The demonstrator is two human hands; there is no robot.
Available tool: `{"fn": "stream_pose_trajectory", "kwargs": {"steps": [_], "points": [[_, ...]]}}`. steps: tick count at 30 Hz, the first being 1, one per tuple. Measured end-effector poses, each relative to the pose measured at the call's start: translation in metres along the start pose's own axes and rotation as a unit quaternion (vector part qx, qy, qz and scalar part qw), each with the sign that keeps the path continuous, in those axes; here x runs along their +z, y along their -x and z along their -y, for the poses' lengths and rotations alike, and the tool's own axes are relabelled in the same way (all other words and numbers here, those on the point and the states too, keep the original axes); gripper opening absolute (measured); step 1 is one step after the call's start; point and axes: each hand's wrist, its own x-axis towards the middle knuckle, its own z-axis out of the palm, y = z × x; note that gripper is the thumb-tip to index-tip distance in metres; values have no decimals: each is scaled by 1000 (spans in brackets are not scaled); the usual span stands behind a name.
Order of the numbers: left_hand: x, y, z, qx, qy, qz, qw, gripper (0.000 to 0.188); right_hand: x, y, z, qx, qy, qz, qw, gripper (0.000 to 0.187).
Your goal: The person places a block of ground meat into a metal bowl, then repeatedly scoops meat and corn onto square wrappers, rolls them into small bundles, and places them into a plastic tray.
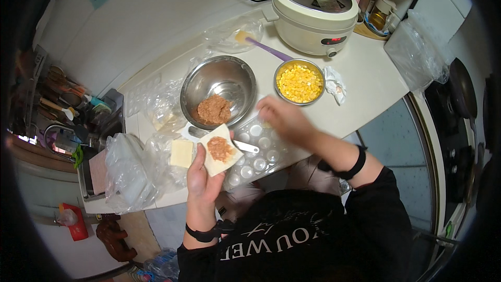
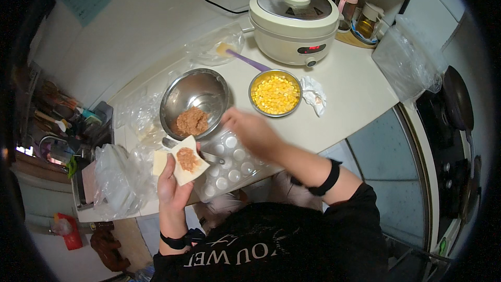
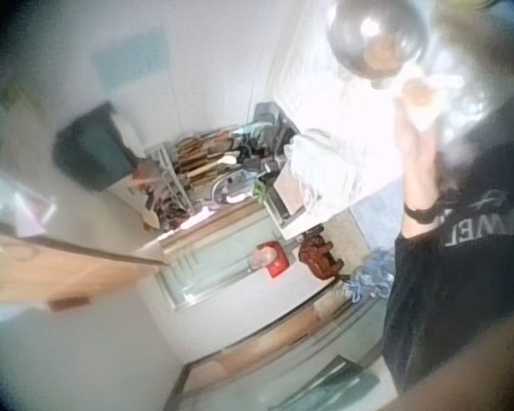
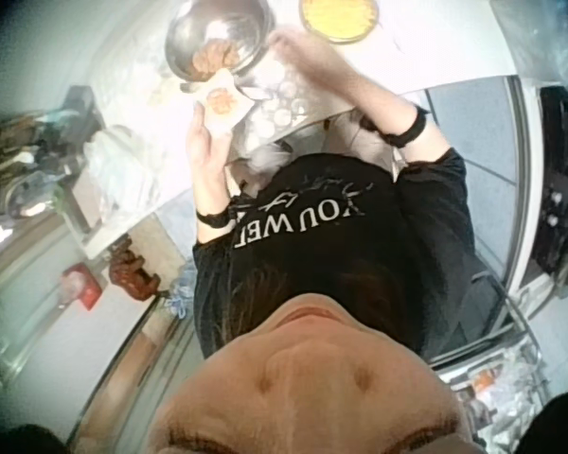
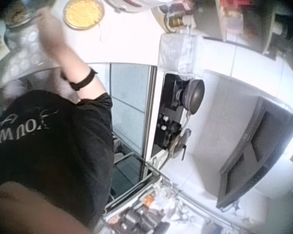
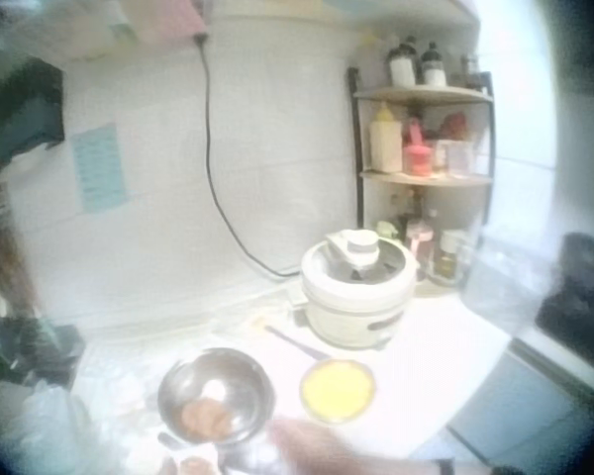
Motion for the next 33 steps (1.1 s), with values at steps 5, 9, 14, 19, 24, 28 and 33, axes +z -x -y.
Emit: {"fn": "stream_pose_trajectory", "kwargs": {"steps": [5, 9, 14, 19, 24, 28, 33], "points": [[-9, 2, -7, 14, 34, -15, 999, 54, -78, -41, -68, 28, 400, -22, 916, 17], [-12, 0, -6, 15, 56, -8, 998, 54, -89, -48, -95, 69, 383, 52, 920, 27], [-14, -1, -6, 17, 49, -37, 998, 53, -80, -55, -104, 52, 378, 54, 923, 21], [-15, -2, -7, 17, 43, -32, 998, 53, -75, -61, -113, 31, 366, 46, 929, 12], [-15, -1, -7, 22, 55, -21, 998, 53, -75, -61, -111, 35, 365, 27, 930, 8], [-15, 0, -8, 28, 35, -34, 998, 53, -77, -60, -99, 50, 405, 62, 911, 9], [-14, 3, -8, 30, 42, -18, 998, 53, -70, -59, -91, 38, 483, 79, 871, 10]]}}
